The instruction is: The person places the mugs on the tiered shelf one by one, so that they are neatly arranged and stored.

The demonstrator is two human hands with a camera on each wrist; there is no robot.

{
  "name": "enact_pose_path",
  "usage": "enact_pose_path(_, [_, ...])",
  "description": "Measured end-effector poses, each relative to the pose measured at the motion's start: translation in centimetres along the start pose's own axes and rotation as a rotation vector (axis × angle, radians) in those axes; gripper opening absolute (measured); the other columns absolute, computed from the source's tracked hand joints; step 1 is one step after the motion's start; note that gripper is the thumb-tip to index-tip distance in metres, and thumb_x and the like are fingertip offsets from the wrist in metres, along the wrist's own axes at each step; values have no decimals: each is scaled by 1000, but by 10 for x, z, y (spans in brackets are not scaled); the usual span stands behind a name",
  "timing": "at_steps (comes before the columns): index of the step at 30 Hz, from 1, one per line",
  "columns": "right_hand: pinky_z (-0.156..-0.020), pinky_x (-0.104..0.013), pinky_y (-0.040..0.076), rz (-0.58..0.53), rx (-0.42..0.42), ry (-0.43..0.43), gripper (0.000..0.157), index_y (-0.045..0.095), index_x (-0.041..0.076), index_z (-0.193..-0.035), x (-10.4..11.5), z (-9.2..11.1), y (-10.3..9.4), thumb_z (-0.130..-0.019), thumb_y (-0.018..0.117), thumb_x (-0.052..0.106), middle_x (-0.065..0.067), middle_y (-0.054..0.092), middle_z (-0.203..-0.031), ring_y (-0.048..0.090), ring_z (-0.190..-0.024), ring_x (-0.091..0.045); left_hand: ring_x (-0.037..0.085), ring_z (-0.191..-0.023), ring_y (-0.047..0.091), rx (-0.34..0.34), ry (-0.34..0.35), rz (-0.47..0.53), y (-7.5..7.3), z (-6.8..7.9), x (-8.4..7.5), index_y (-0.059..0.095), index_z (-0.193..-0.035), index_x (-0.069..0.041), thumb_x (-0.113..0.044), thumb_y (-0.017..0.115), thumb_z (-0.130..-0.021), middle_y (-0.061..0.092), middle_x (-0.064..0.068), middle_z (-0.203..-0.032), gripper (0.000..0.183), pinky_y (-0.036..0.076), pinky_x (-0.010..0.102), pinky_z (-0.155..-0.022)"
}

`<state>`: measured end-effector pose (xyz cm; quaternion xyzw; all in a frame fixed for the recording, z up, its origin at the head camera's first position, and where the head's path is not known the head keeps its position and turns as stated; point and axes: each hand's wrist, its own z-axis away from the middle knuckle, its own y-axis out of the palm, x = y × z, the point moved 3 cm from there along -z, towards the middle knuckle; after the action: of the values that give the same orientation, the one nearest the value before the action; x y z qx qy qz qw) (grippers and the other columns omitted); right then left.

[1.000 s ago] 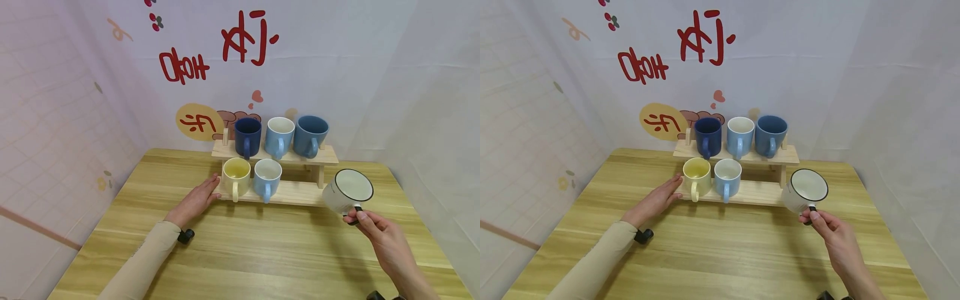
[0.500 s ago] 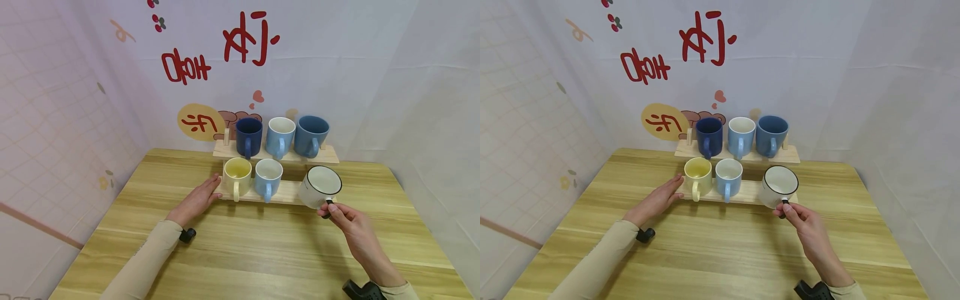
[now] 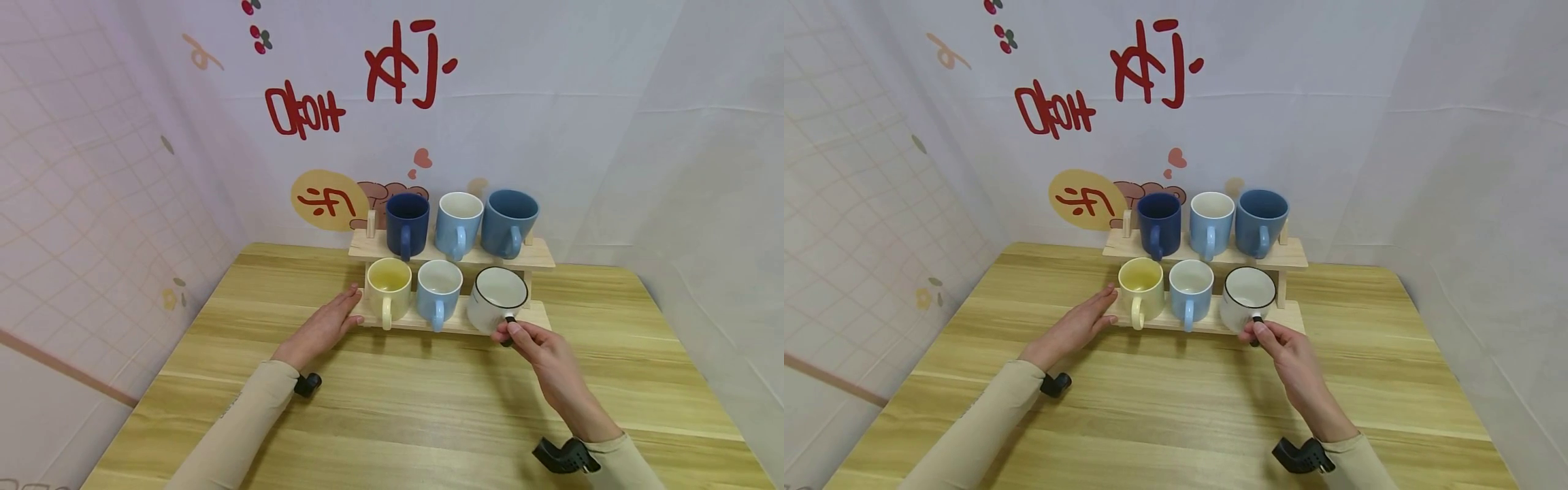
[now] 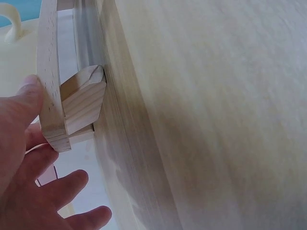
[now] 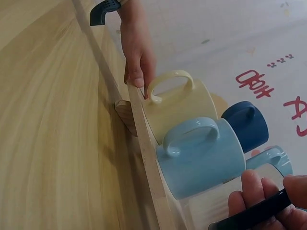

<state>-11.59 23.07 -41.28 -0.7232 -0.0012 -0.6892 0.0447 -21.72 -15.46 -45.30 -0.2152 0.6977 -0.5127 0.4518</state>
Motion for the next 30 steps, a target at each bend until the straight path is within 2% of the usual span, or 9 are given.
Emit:
enact_pose_path(13, [-98,-20,48,-10,-60,65,51,58,-19,-128,-7,-11,11,-109,56,28,-6,78,-104,67,-107,-4,41,-151,30,3,2,15,-1,1,-2,35,-157,8,-29,55,-108,26,23,-166,64,29,55,-121])
enact_pose_path(24, [-102,-17,45,-56,-83,59,53,56,-19,-133,-11,-15,17,-109,55,29,-1,78,-108,69,-110,-3,41,-151,31,-9,0,29,-1,1,-3,35,-157,7,-29,56,-108,26,23,-166,64,29,54,-122])
enact_pose_path(30, [-104,-18,44,-12,-71,55,53,59,-15,-135,-10,-17,20,-109,55,31,-3,77,-116,65,-117,-2,40,-152,30,-12,-13,45,-4,3,-3,34,-158,6,-29,54,-109,25,23,-167,63,28,55,-122])
